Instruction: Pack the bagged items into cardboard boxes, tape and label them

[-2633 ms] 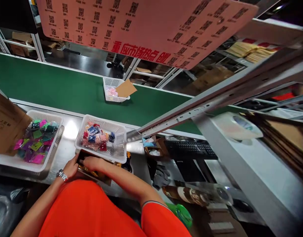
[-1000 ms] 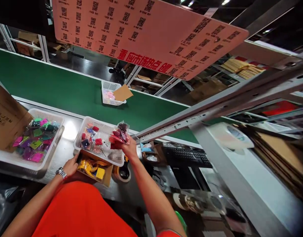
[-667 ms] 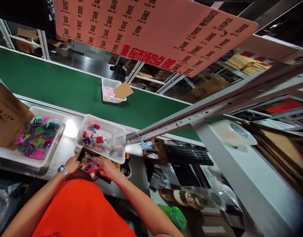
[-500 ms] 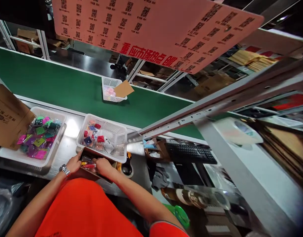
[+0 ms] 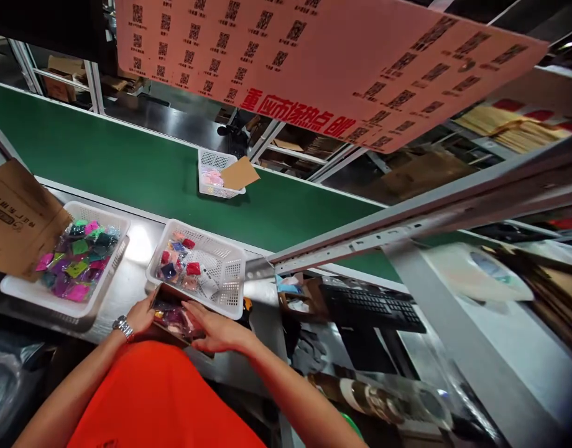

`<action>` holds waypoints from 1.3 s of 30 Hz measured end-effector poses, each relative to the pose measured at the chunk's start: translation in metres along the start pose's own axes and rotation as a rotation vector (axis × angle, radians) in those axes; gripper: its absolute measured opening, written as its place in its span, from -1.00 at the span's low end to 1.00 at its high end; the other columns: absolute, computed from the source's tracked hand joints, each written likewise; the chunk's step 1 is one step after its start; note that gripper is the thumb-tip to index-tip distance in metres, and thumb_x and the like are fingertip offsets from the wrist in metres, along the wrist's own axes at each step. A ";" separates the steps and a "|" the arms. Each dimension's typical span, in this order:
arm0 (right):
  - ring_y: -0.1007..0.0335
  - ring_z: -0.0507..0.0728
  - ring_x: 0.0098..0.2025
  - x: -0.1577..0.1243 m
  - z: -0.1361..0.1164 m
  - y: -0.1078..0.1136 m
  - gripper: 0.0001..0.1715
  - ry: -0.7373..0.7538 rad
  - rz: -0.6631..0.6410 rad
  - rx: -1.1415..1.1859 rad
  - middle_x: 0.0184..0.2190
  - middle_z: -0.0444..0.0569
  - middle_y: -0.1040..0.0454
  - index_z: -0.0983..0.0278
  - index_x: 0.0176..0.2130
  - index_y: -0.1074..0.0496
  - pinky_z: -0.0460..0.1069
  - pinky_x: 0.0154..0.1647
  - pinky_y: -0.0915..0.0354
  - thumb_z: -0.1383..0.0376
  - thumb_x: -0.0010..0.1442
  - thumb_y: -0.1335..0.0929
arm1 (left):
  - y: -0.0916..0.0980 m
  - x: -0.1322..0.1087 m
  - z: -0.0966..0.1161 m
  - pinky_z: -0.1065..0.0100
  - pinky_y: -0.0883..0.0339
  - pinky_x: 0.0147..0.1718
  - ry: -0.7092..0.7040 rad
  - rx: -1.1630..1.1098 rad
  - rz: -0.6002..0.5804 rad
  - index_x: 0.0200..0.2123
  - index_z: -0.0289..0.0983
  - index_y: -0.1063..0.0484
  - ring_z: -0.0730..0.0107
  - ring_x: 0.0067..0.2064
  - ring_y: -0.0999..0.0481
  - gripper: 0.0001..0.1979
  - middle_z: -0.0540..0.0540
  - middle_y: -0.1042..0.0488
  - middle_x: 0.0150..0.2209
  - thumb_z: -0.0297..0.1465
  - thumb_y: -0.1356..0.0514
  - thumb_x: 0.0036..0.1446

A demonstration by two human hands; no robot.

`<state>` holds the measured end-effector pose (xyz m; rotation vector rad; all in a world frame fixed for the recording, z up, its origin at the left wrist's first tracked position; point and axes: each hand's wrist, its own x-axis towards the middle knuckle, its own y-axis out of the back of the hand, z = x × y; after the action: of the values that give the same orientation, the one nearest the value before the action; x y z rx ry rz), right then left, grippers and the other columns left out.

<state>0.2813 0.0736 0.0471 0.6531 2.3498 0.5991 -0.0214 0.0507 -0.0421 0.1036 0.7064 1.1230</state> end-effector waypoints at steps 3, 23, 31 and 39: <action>-0.43 0.49 0.50 -0.007 0.014 0.016 0.12 0.048 0.087 0.039 0.53 0.20 -0.42 0.13 0.56 -0.38 0.28 0.51 -0.37 0.16 0.13 -0.65 | -0.001 0.000 -0.002 0.07 -0.23 0.54 -0.009 0.030 0.004 0.65 -0.29 -0.17 -0.05 0.53 -0.45 -0.07 -0.20 -0.53 0.47 -0.47 -0.08 0.19; -0.65 0.45 0.09 0.132 0.153 0.024 -0.67 -0.178 0.355 -0.205 -0.04 0.25 -0.76 0.30 0.00 -0.74 0.25 0.23 -0.48 0.34 0.30 -0.44 | -0.011 -0.007 -0.015 0.12 -0.10 0.63 0.070 -0.020 0.037 0.62 -0.36 -0.24 0.09 0.60 -0.34 -0.03 -0.17 -0.33 0.58 -0.40 -0.11 0.09; -0.39 0.40 0.49 0.151 0.154 0.066 -0.14 -0.124 0.458 -0.105 0.47 0.17 -0.46 0.15 0.51 -0.41 0.29 0.46 -0.40 0.18 0.30 -0.50 | -0.014 -0.005 -0.017 0.04 -0.03 0.67 0.042 -0.072 0.015 0.63 -0.23 -0.25 0.03 0.62 -0.29 0.02 -0.08 -0.35 0.58 -0.41 -0.15 0.02; 0.66 0.90 0.68 0.250 0.103 0.051 1.04 -0.400 0.223 -0.232 0.72 0.41 0.61 -0.03 0.73 0.26 0.75 0.44 -0.08 0.07 -0.33 -0.83 | -0.021 -0.006 -0.015 0.02 -0.02 0.67 0.038 -0.043 -0.005 0.65 -0.25 -0.19 0.03 0.63 -0.28 0.03 -0.14 -0.27 0.62 -0.44 -0.16 0.05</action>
<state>0.1938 0.2837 -0.1072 0.8456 1.8208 0.7488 -0.0149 0.0324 -0.0599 0.0439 0.7159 1.1368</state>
